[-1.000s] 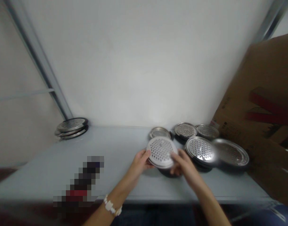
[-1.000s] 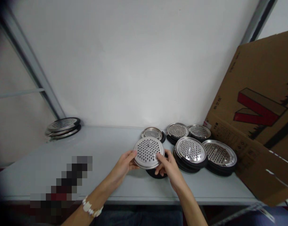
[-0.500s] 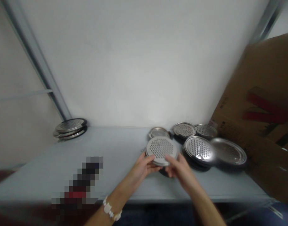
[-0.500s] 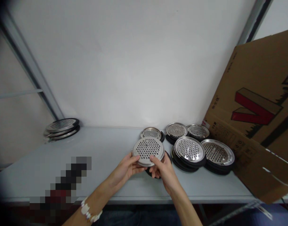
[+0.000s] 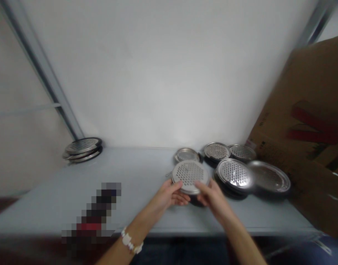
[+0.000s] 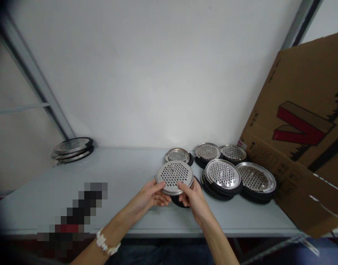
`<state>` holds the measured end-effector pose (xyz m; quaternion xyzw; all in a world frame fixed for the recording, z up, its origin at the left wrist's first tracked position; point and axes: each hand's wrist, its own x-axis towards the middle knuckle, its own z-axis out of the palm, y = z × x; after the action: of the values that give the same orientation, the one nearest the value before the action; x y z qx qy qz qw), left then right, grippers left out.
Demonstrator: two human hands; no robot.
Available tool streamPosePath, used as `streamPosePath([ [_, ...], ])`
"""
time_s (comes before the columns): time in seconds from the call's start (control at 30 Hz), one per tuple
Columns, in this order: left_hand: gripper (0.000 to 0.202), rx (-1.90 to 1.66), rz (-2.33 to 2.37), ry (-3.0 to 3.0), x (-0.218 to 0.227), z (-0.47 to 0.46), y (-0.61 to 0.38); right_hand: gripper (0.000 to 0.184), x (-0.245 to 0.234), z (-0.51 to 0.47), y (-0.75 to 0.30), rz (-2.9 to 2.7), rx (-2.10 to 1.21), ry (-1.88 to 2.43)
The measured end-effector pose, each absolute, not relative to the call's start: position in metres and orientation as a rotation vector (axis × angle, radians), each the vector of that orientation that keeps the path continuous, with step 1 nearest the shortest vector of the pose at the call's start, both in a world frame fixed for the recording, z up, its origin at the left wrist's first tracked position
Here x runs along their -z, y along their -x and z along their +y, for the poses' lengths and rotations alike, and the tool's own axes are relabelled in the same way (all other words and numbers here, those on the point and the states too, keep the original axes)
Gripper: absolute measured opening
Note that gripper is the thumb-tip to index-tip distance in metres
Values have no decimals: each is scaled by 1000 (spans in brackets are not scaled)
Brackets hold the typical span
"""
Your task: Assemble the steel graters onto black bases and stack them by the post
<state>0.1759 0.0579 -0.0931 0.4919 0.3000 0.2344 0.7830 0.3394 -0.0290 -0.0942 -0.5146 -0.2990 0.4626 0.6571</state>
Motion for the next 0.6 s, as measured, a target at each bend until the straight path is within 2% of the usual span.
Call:
streamPosePath([
  [0.2, 52, -605, 743, -1050, 102, 69, -174, 38, 90, -32, -349, -625, -1164, 1144],
  [0.3, 49, -648, 746, -1105, 109, 76, -172, 39, 89, -34, -354, -718, -1158, 1241],
  [0.37, 50, -658, 750, -1165, 113, 83, -169, 44, 91, -35, -361, -807, -977, 1375],
  [0.43, 49, -682, 780, -1238, 115, 91, -165, 46, 96, -34, -372, -937, -646, 1561],
  [0.53, 47, -643, 866, -1350, 119, 103, -158, 38, 108, -34, -387, -1190, -129, 1849],
  [0.6, 45, -576, 906, -1400, 122, 107, -155, 36, 118, -32, -392, -1353, 30, 1961],
])
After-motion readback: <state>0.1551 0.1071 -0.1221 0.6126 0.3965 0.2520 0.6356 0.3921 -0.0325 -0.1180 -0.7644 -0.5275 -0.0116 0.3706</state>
